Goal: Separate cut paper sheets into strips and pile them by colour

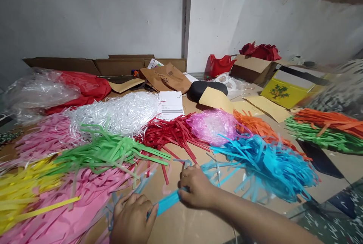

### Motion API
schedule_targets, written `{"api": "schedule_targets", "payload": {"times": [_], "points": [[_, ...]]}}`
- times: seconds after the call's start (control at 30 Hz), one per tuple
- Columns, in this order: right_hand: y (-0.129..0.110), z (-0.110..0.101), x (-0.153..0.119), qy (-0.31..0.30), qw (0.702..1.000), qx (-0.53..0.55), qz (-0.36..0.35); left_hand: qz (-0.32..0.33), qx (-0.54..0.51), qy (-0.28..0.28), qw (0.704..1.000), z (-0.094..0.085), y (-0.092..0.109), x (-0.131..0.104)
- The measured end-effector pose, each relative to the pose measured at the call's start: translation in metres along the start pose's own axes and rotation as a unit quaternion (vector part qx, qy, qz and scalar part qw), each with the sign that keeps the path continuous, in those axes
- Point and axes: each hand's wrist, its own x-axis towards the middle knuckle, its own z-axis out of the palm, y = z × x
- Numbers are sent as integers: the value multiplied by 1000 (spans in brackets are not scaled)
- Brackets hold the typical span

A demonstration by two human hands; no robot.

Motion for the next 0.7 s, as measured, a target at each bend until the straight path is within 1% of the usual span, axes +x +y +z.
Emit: {"api": "schedule_targets", "payload": {"times": [0.07, 0.1, 0.13, 0.2, 0.23, 0.27, 0.33, 0.37, 0.4, 0.43, 0.47, 0.53, 0.63, 0.7], "points": [[2, 2, 1, 3, 1000, 5, 1, -2, 5, -23, 1000, -1, -1, 2], [3, 3, 1, 5, 1000, 9, 2, -2, 7, -21, 1000, -2, -2, 3], [4, 2, 1, 8, 1000, 14, 5, 3, 7, -10, 1000, -2, -1, 4], [6, -2, -1, 17, 999, 26, 5, 35, 1, 27, 999, -2, 1, 4], [8, -5, -3, 21, 999, 31, -18, 57, 3, 54, 997, -3, 3, 4], [9, -8, -4, 24, 998, 29, -60, 81, 12, 83, 993, -3, 5, 3], [12, -15, -7, 27, 985, -12, -172, 130, 46, 134, 981, -4, 13, 2], [14, -19, -8, 30, 973, -46, -222, 149, 65, 152, 975, -4, 16, 1], [15, -22, -8, 31, 963, -82, -256, 163, 77, 164, 970, -4, 20, 0], [16, -25, -7, 34, 957, -107, -269, 171, 83, 168, 967, -3, 23, -1], [17, -27, -5, 35, 956, -114, -269, 171, 82, 166, 968, -2, 26, -2], [16, -31, 0, 23, 964, -84, -251, 151, 64, 170, 972, 0, 30, -3], [6, -33, 4, 19, 981, -39, -191, 117, 36, 177, 977, 4, 34, -1], [-3, -28, 4, 34, 979, -70, -187, 110, 35, 183, 976, 7, 33, 0]]}}
